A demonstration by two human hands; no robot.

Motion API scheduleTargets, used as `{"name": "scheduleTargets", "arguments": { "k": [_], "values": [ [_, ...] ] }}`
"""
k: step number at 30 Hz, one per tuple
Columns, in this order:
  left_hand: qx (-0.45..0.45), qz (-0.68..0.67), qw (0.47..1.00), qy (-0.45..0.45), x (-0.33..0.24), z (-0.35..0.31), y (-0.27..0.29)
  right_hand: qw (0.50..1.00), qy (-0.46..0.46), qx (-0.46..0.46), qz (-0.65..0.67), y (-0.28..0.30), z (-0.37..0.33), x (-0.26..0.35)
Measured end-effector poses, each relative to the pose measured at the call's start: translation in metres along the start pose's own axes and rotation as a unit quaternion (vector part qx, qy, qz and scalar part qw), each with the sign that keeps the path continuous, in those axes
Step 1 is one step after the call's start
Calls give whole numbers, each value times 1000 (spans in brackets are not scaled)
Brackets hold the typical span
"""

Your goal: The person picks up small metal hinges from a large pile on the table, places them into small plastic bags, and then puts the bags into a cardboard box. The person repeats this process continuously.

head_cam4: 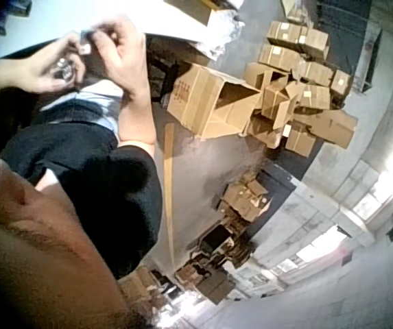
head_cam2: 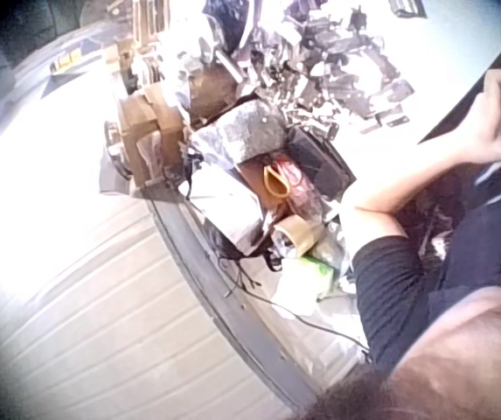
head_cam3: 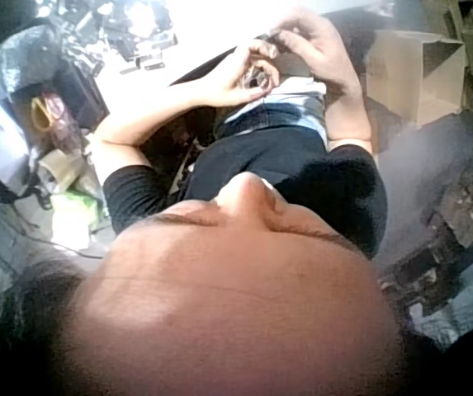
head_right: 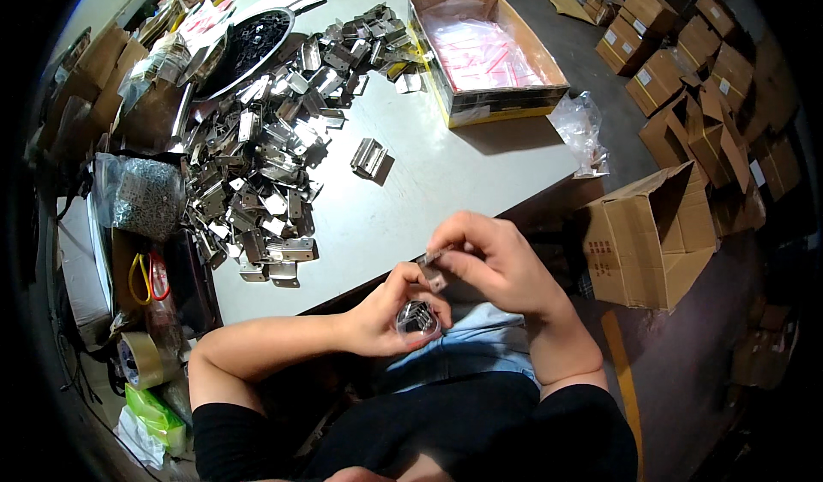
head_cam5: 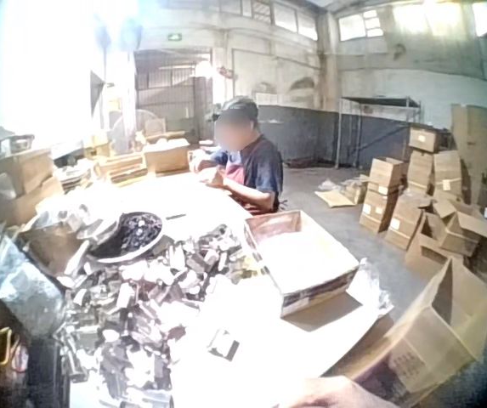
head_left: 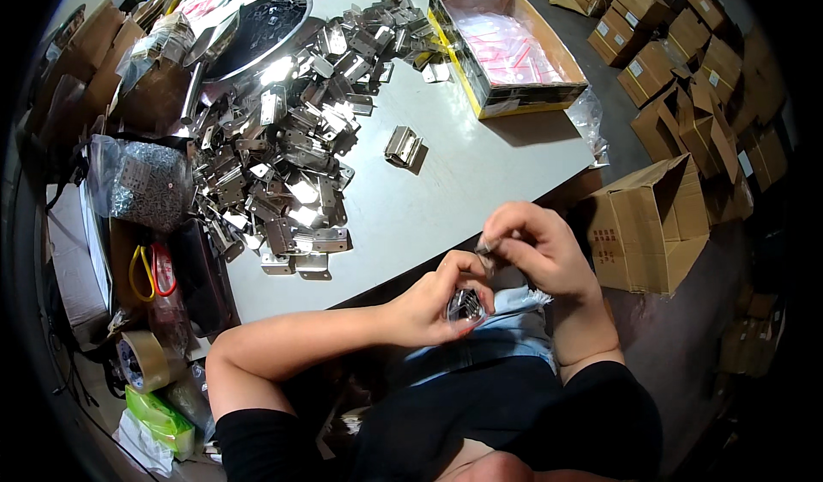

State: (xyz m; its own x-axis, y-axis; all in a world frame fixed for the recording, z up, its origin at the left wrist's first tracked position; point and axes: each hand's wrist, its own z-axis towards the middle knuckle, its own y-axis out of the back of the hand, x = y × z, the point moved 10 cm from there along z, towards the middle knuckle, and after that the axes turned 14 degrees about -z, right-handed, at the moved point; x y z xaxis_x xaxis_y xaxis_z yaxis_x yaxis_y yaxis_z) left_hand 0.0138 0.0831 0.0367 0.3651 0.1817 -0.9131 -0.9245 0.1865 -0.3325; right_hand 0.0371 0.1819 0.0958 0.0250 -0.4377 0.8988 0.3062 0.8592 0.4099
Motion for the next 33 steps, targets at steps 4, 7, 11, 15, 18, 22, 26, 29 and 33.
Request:
{"name": "scheduleTargets", "arguments": {
  "k": [4,7,11,15,18,22,26,29,33],
  "values": [
    [-36,-63,994,81,14,3,5,979,69,-58,-182,2,-7,30],
    [-72,-61,992,90,14,4,13,951,38,-41,-304,-10,-8,43],
    [-129,-48,982,133,28,-2,29,956,-16,10,-293,-24,-20,30],
    [-134,11,984,118,25,-3,30,965,-24,19,-260,-22,-20,23],
    [-116,63,985,111,20,0,27,968,-19,9,-249,-26,-17,26],
    [-87,0,981,173,21,1,18,963,-36,72,-255,-34,-12,23],
    [-75,-117,981,131,18,5,15,977,65,63,-194,-31,-8,29],
    [-70,-283,944,156,19,1,12,970,81,92,-209,-28,-7,36],
    [-51,-239,965,96,4,9,17,968,116,91,-201,-31,0,42]
  ]
}}
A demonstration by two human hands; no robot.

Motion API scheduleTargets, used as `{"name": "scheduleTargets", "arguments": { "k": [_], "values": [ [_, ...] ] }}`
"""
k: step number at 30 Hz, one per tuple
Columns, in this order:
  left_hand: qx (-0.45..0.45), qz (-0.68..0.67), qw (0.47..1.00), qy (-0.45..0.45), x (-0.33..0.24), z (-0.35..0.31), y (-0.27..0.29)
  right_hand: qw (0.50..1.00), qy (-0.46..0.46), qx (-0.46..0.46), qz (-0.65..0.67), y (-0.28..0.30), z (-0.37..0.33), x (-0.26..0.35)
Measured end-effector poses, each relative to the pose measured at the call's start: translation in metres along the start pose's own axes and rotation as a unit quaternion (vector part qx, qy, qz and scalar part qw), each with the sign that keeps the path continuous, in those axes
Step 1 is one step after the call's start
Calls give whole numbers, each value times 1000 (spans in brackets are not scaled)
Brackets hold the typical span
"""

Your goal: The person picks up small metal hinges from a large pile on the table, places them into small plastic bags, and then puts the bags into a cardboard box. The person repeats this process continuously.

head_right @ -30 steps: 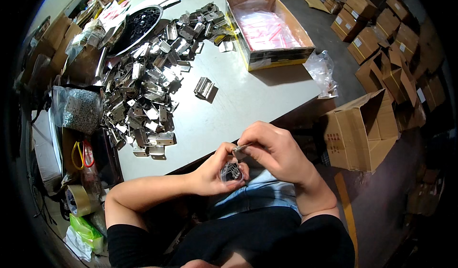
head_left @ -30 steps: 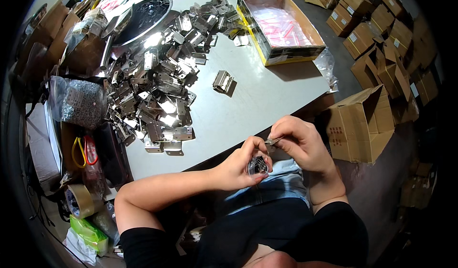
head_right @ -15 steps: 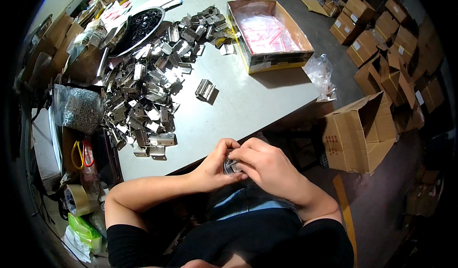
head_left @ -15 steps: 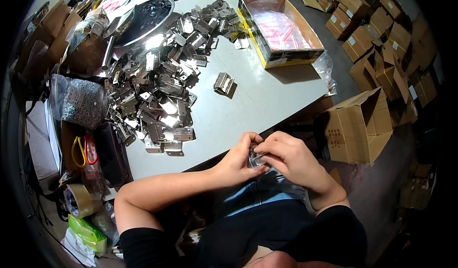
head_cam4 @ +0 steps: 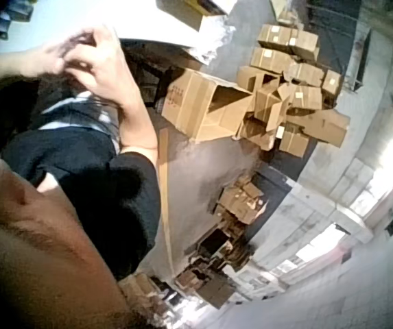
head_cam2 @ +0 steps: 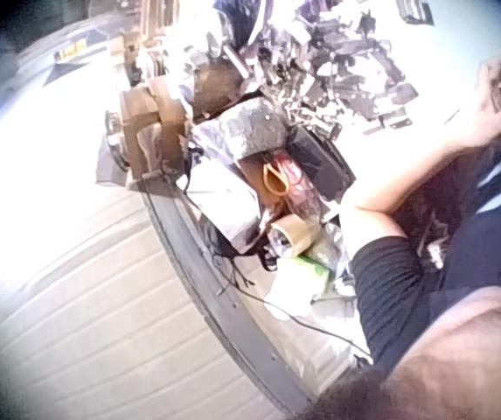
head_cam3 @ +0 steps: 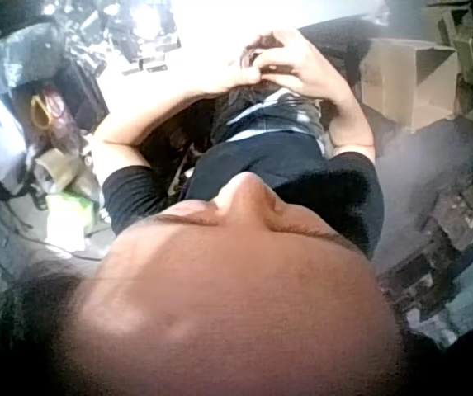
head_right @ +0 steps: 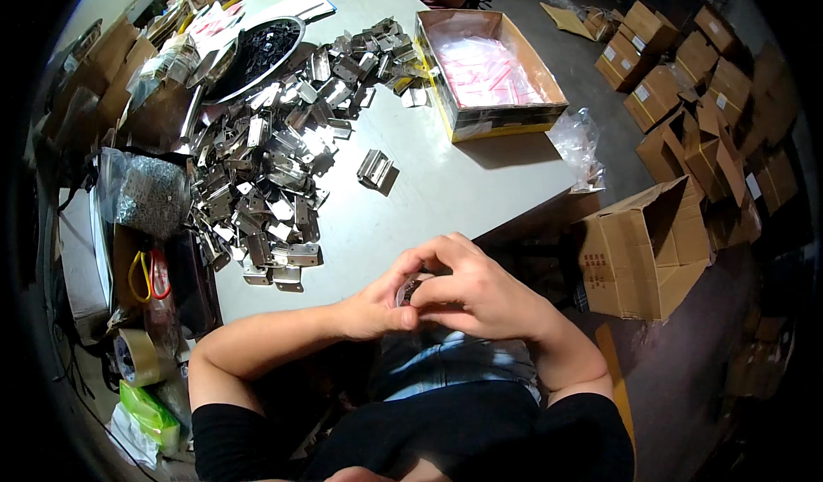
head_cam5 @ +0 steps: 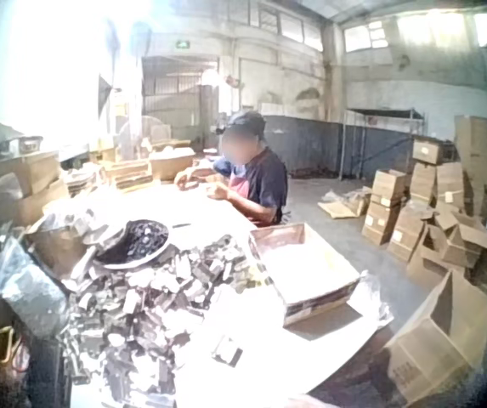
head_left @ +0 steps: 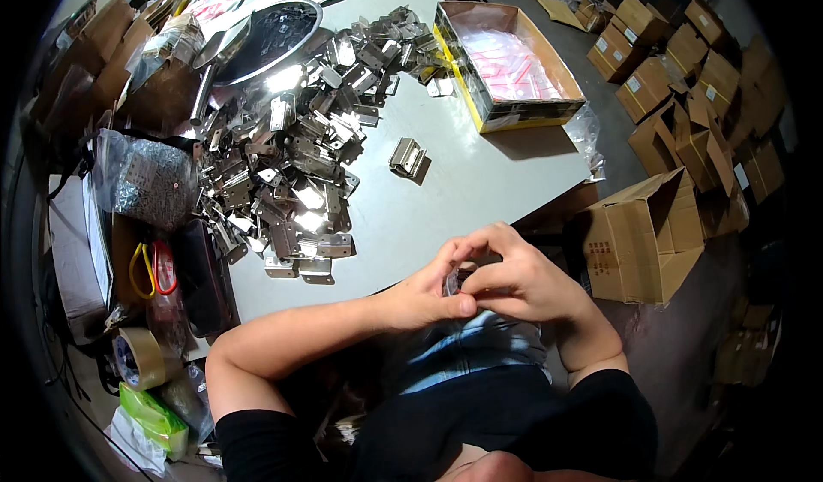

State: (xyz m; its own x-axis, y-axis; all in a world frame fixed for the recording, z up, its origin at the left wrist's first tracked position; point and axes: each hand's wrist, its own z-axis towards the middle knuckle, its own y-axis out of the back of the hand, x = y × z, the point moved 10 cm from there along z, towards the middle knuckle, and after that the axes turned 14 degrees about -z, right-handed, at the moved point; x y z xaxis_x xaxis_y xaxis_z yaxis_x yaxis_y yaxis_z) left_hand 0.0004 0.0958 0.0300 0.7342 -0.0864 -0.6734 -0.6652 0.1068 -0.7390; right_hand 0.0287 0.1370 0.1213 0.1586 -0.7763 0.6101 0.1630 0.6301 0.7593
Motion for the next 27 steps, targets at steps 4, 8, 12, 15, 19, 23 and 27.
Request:
{"name": "scheduleTargets", "arguments": {
  "k": [4,8,12,15,19,23,27],
  "values": [
    [-83,288,945,-130,-39,-2,12,998,17,-47,-35,30,18,8],
    [-165,415,865,-229,-75,-8,16,989,50,-99,-101,41,31,19],
    [-213,382,869,-230,-71,-9,41,989,5,-111,-92,34,39,-5],
    [-215,291,889,-281,-72,-11,35,991,-14,-115,-68,29,44,-26],
    [-197,234,884,-355,-80,-20,33,997,4,-72,-21,25,51,-36],
    [-229,226,877,-356,-86,-27,40,998,-45,-45,-6,25,56,-43],
    [-249,211,867,-377,-92,-31,38,998,-49,-30,-9,20,70,-36]
  ]
}}
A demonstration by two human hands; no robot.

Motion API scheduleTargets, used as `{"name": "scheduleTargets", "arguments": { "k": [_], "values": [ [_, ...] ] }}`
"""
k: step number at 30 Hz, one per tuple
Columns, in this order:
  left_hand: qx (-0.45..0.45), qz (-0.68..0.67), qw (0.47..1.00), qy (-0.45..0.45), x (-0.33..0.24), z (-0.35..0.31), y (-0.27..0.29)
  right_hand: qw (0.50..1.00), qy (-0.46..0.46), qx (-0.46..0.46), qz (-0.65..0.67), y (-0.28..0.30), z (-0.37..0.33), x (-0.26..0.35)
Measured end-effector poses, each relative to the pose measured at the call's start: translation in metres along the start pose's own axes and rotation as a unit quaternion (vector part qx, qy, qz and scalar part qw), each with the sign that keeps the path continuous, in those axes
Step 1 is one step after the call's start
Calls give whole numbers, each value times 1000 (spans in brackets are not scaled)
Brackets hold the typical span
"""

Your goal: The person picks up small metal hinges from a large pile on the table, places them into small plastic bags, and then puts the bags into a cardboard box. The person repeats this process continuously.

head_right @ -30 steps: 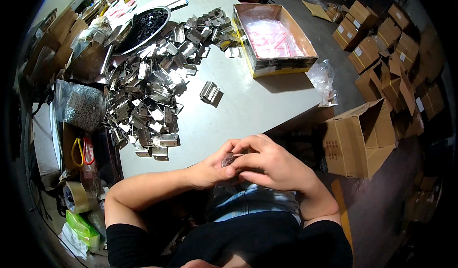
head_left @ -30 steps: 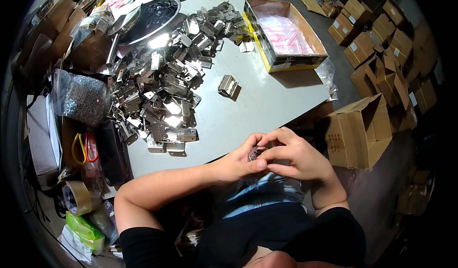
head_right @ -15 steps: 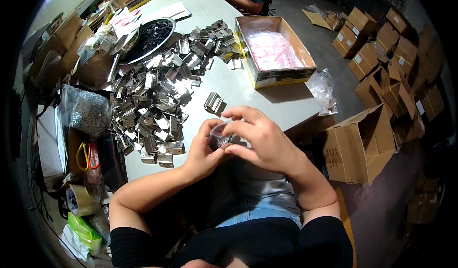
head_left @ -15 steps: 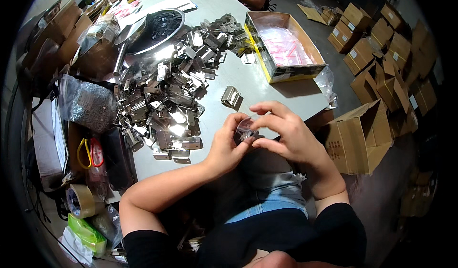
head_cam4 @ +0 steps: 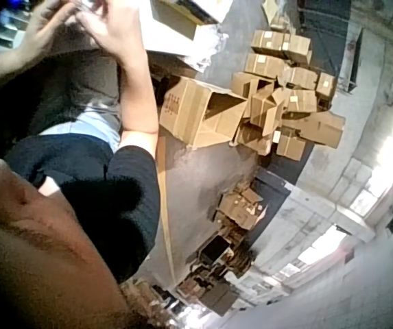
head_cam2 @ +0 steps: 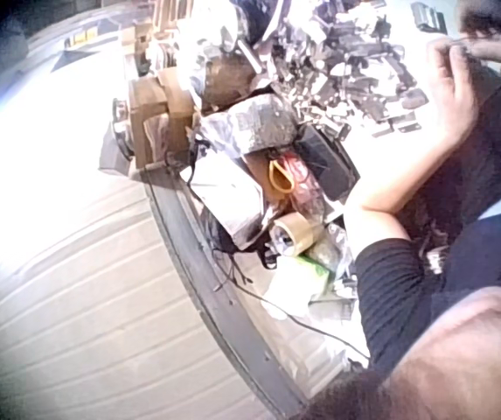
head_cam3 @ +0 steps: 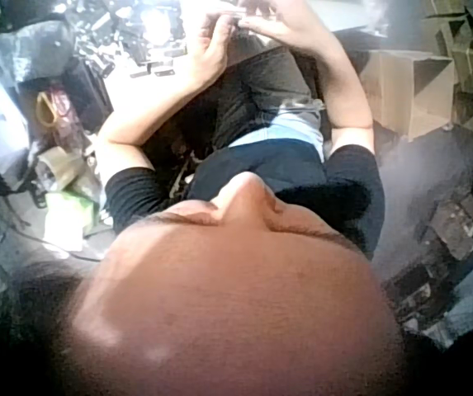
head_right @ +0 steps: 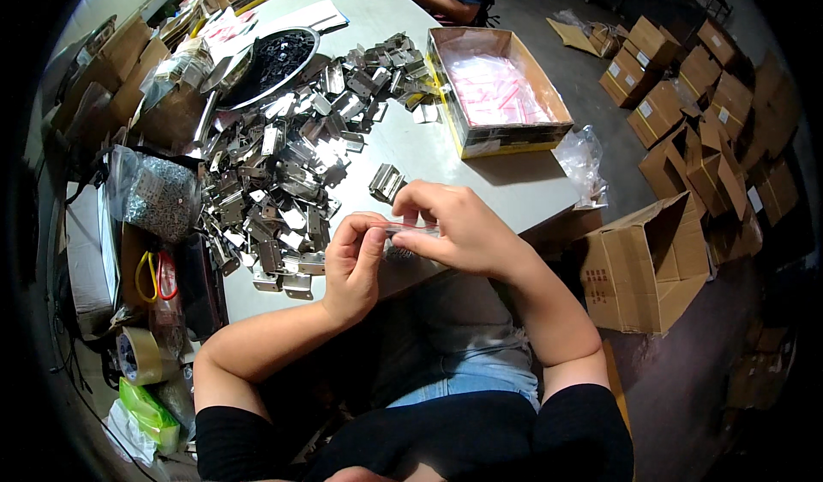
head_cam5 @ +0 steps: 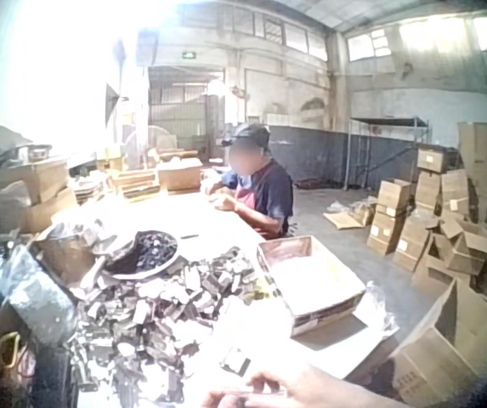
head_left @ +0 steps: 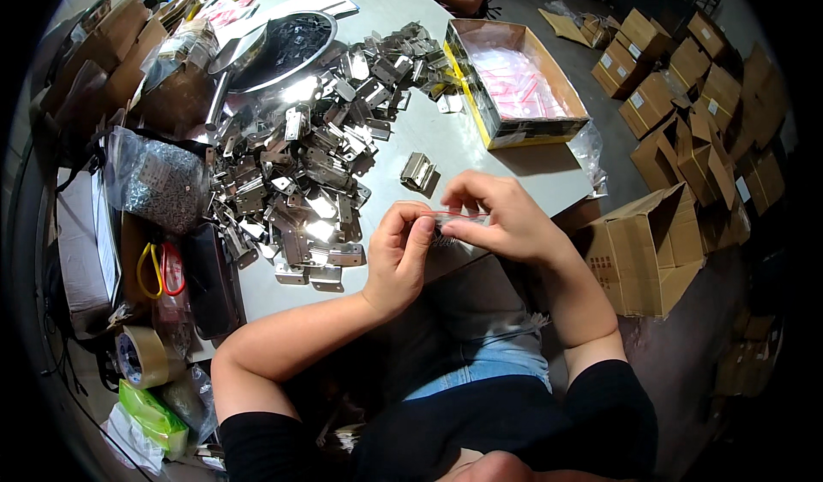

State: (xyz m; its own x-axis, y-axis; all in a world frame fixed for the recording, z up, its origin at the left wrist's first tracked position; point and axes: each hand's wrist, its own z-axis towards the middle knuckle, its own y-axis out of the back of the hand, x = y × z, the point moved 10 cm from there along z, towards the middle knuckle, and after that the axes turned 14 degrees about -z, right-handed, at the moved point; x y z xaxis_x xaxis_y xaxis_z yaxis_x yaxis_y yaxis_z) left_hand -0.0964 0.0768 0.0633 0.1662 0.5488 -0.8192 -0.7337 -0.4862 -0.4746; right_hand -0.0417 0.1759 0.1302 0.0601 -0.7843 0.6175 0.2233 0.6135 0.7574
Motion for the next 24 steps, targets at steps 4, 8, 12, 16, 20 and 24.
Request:
{"name": "scheduleTargets", "arguments": {
  "k": [4,8,12,16,20,24],
  "values": [
    [12,55,998,-15,0,0,2,1000,27,12,-4,-13,4,-2],
    [18,79,997,-19,1,1,1,998,51,-3,-41,-13,-2,3],
    [-9,-1,999,50,13,-1,7,999,1,-1,-43,-2,-20,-13],
    [40,11,998,37,10,-1,-4,998,-35,-48,-4,16,-50,-30],
    [0,-44,998,38,17,-5,5,956,-208,-184,89,71,-123,-89],
    [1,-16,998,53,21,-7,5,881,-276,-364,-122,173,-228,-115]
  ]
}}
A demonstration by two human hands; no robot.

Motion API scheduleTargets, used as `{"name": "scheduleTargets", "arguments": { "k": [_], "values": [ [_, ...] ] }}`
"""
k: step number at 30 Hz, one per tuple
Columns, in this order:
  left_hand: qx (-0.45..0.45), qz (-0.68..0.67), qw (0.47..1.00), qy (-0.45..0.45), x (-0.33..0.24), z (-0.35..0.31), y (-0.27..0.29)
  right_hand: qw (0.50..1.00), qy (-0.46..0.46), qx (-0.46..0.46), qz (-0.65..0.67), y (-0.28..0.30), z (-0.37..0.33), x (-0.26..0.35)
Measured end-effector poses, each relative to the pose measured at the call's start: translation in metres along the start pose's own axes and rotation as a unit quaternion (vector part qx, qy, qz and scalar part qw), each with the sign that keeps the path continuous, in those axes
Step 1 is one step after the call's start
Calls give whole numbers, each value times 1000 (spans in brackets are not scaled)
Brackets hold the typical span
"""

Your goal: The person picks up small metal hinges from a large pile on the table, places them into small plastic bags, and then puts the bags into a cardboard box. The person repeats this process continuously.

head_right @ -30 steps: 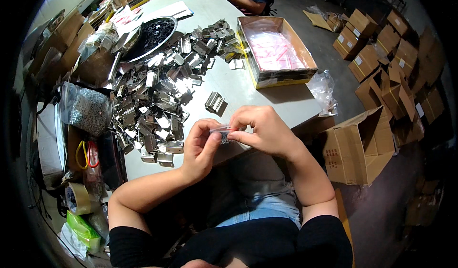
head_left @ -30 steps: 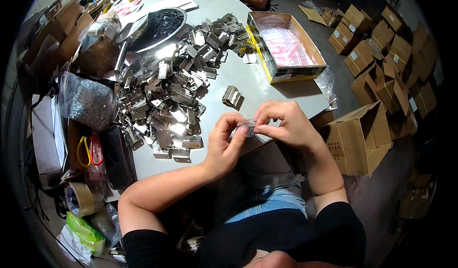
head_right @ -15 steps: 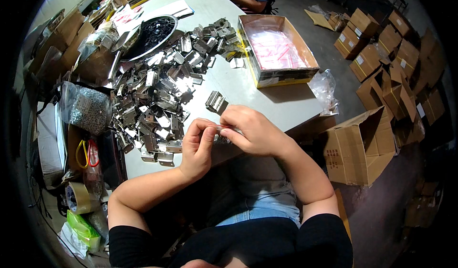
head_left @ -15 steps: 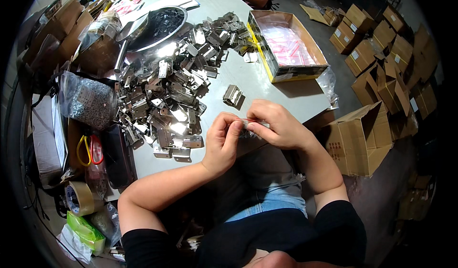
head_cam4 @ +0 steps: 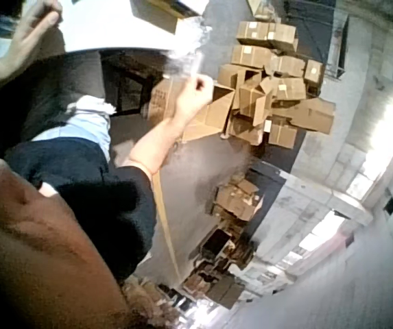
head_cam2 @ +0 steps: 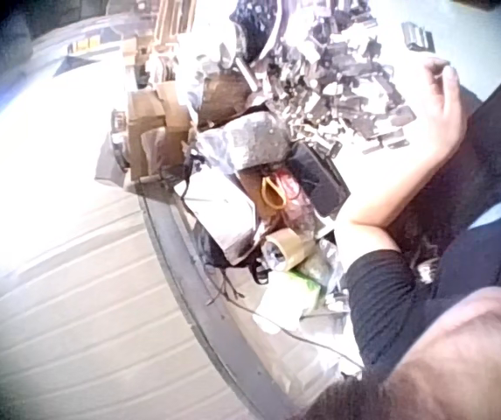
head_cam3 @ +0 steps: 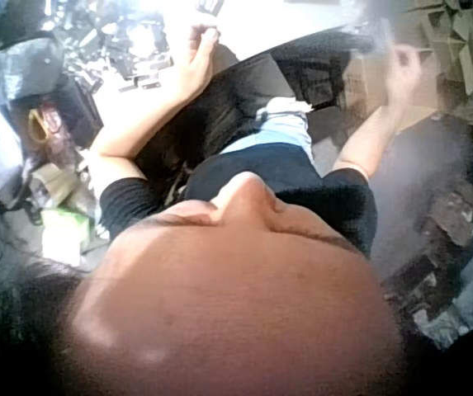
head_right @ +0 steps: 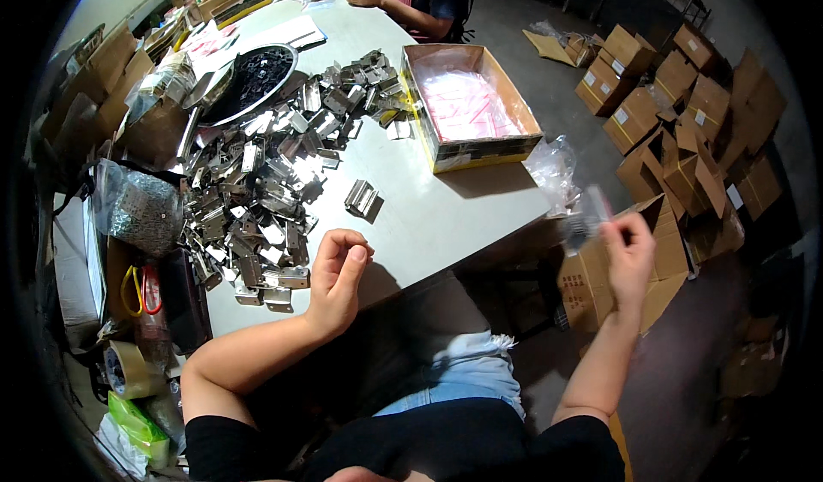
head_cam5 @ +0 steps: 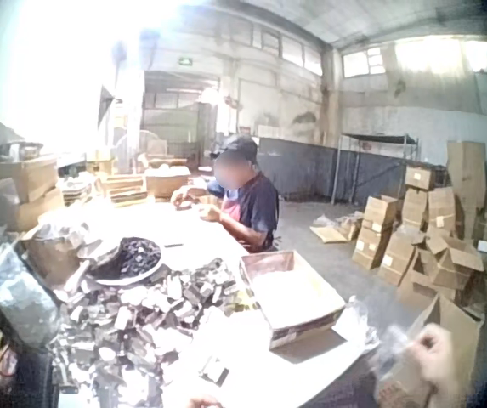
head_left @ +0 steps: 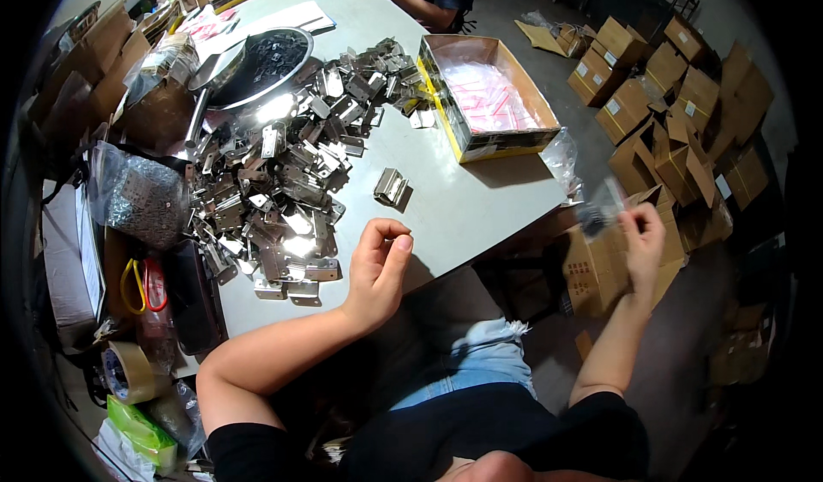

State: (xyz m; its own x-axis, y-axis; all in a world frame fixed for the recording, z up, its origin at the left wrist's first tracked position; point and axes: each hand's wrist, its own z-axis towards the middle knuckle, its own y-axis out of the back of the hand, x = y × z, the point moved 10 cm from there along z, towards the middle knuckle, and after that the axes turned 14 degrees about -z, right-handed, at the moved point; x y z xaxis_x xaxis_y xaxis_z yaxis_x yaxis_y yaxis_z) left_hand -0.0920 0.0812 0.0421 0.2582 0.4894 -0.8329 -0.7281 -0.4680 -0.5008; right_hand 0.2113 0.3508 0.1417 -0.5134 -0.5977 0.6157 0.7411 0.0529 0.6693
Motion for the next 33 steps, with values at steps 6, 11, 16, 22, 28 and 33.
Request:
{"name": "scheduleTargets", "arguments": {
  "k": [6,11,16,22,28,33],
  "values": [
    [23,-6,999,21,1,0,-10,918,-78,-158,-355,57,18,-88],
    [22,23,999,-5,-4,-1,-7,984,84,-31,-154,-54,80,7],
    [32,28,999,10,0,-1,-8,954,236,110,-147,-160,141,108],
    [37,50,998,12,2,-2,-9,923,252,203,-207,-229,174,98],
    [54,103,993,0,-8,-4,-13,964,224,92,-113,-165,116,150],
    [83,235,956,-155,-33,-5,-31,884,394,250,-11,-163,-20,215]
  ]
}}
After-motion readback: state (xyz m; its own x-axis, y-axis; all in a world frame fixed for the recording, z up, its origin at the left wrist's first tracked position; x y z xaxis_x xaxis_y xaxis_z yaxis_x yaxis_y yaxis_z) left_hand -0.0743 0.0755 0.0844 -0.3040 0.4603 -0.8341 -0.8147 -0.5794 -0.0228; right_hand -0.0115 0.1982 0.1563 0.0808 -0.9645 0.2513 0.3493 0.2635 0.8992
